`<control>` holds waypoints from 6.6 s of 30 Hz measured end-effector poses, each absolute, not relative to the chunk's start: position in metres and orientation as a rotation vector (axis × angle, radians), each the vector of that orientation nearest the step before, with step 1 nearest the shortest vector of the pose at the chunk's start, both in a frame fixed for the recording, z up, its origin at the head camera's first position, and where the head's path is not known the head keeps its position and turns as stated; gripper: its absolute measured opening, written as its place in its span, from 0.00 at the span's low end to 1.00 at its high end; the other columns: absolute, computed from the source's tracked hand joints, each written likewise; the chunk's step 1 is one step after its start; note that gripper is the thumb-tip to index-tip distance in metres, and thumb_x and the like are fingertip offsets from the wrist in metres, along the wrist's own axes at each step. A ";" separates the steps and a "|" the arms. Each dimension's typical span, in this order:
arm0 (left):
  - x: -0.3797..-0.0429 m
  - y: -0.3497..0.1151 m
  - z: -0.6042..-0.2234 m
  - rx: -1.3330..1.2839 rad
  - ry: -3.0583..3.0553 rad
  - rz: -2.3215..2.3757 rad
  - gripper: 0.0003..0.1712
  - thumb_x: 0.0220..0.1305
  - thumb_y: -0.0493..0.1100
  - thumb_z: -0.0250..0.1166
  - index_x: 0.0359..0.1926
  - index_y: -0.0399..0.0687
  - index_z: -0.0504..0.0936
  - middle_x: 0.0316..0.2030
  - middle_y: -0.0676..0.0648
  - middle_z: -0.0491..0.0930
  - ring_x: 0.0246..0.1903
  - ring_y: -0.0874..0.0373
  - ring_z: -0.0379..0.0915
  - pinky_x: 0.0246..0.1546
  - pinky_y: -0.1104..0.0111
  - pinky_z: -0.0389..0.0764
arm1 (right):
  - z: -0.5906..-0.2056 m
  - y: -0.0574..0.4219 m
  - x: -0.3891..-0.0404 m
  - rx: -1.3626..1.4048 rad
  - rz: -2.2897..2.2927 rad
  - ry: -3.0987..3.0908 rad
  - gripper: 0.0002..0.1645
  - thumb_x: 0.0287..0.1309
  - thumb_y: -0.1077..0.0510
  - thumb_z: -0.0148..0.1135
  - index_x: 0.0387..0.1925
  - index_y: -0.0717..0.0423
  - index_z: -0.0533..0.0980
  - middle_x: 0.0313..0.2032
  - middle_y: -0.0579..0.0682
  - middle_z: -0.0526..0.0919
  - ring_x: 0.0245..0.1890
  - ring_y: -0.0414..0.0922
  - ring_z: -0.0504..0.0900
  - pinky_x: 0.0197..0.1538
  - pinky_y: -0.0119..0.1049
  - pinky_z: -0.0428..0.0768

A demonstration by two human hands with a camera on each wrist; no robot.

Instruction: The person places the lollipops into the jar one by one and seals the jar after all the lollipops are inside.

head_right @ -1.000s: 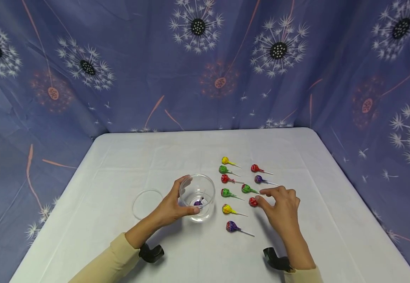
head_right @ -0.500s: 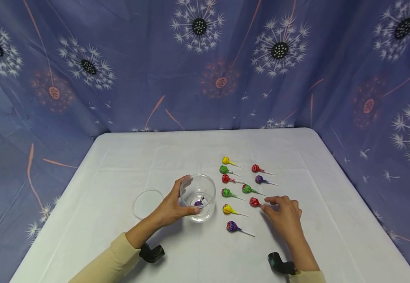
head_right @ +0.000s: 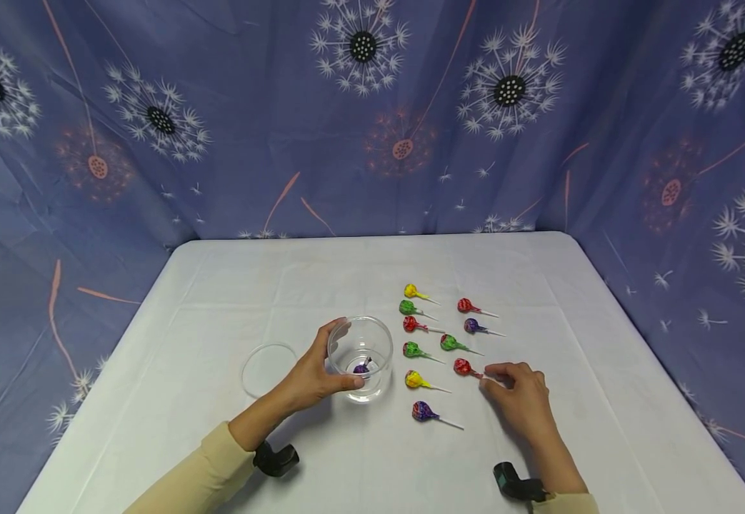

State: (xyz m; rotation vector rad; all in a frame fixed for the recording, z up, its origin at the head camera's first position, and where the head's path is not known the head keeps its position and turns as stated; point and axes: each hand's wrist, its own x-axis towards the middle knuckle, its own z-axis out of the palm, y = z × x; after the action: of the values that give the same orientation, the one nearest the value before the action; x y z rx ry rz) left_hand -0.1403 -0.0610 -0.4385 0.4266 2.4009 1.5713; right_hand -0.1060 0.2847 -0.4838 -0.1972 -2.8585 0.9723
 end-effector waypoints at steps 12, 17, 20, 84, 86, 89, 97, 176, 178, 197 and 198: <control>-0.140 -0.062 -0.438 0.422 2.404 1.572 0.58 0.45 0.50 0.76 0.71 0.58 0.48 0.70 0.45 0.55 0.70 0.46 0.52 0.67 0.44 0.56 | -0.493 0.286 -0.108 -0.185 0.949 -2.834 0.11 0.51 0.60 0.66 0.38 0.58 0.83 0.32 0.52 0.77 0.37 0.46 0.64 0.35 0.36 0.57; -0.140 -0.062 -0.438 0.422 2.405 1.568 0.58 0.46 0.51 0.76 0.71 0.58 0.48 0.71 0.45 0.55 0.70 0.46 0.52 0.67 0.44 0.56 | -0.496 0.284 -0.110 -0.207 0.937 -2.838 0.10 0.51 0.60 0.65 0.37 0.58 0.83 0.32 0.54 0.77 0.38 0.48 0.64 0.36 0.39 0.56; -0.140 -0.062 -0.437 0.427 2.400 1.571 0.58 0.46 0.51 0.76 0.71 0.58 0.48 0.71 0.45 0.55 0.70 0.45 0.51 0.67 0.44 0.56 | -0.496 0.283 -0.109 -0.227 0.928 -2.842 0.09 0.52 0.60 0.65 0.36 0.58 0.83 0.32 0.54 0.77 0.38 0.48 0.65 0.37 0.40 0.56; -0.142 -0.063 -0.440 0.446 2.387 1.596 0.58 0.45 0.53 0.76 0.71 0.58 0.49 0.70 0.48 0.56 0.70 0.47 0.53 0.69 0.48 0.55 | -0.403 0.155 -0.149 0.177 1.336 -2.588 0.03 0.55 0.58 0.66 0.32 0.49 0.84 0.31 0.47 0.78 0.39 0.42 0.66 0.41 0.37 0.65; -0.142 -0.064 -0.440 0.455 2.385 1.605 0.58 0.45 0.52 0.76 0.71 0.57 0.49 0.70 0.49 0.56 0.70 0.48 0.53 0.69 0.49 0.56 | -0.403 0.149 -0.150 0.181 1.327 -2.599 0.03 0.54 0.58 0.66 0.31 0.49 0.84 0.31 0.47 0.78 0.38 0.42 0.66 0.40 0.37 0.64; -0.141 -0.064 -0.440 0.469 2.385 1.610 0.59 0.44 0.53 0.76 0.71 0.56 0.49 0.70 0.48 0.56 0.69 0.48 0.54 0.68 0.50 0.57 | -0.404 0.140 -0.151 0.216 1.302 -2.605 0.02 0.54 0.57 0.67 0.30 0.50 0.84 0.31 0.47 0.78 0.39 0.42 0.66 0.41 0.37 0.65; -0.140 -0.064 -0.438 0.457 2.377 1.606 0.59 0.46 0.53 0.75 0.72 0.55 0.48 0.71 0.47 0.54 0.69 0.47 0.54 0.67 0.50 0.59 | -0.406 0.124 -0.153 0.338 1.216 -2.566 0.03 0.51 0.60 0.68 0.25 0.48 0.83 0.26 0.45 0.77 0.36 0.42 0.65 0.41 0.36 0.62; -0.140 -0.059 -0.438 0.436 2.433 1.577 0.57 0.45 0.52 0.76 0.70 0.59 0.50 0.71 0.49 0.56 0.72 0.49 0.50 0.69 0.45 0.53 | -0.413 0.230 -0.166 0.016 1.066 -2.459 0.12 0.54 0.57 0.67 0.40 0.59 0.82 0.36 0.55 0.77 0.42 0.47 0.64 0.42 0.40 0.57; -0.140 -0.059 -0.438 0.430 2.430 1.578 0.57 0.45 0.52 0.76 0.70 0.60 0.50 0.70 0.49 0.56 0.72 0.49 0.50 0.69 0.45 0.53 | -0.418 0.236 -0.166 -0.027 1.070 -2.493 0.13 0.55 0.56 0.66 0.41 0.59 0.82 0.37 0.55 0.77 0.42 0.48 0.64 0.41 0.39 0.57; -0.140 -0.058 -0.442 0.413 2.404 1.578 0.57 0.45 0.51 0.76 0.70 0.61 0.50 0.71 0.51 0.55 0.72 0.50 0.48 0.70 0.46 0.51 | -0.471 0.269 -0.168 -0.108 1.092 -2.820 0.19 0.57 0.53 0.63 0.47 0.60 0.80 0.43 0.61 0.77 0.43 0.53 0.68 0.39 0.38 0.63; -0.140 -0.058 -0.443 0.416 2.404 1.578 0.57 0.46 0.51 0.76 0.70 0.61 0.50 0.71 0.51 0.55 0.72 0.49 0.47 0.70 0.46 0.51 | -0.473 0.270 -0.168 -0.104 1.096 -2.827 0.19 0.57 0.53 0.64 0.46 0.61 0.80 0.42 0.61 0.77 0.44 0.53 0.68 0.39 0.38 0.64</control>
State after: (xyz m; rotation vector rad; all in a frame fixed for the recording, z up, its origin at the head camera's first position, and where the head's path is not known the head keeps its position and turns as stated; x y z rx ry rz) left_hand -0.1404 -0.0581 -0.4425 0.4159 2.4040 1.5785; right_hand -0.1684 0.2699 -0.4731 -0.1041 -2.8270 1.0956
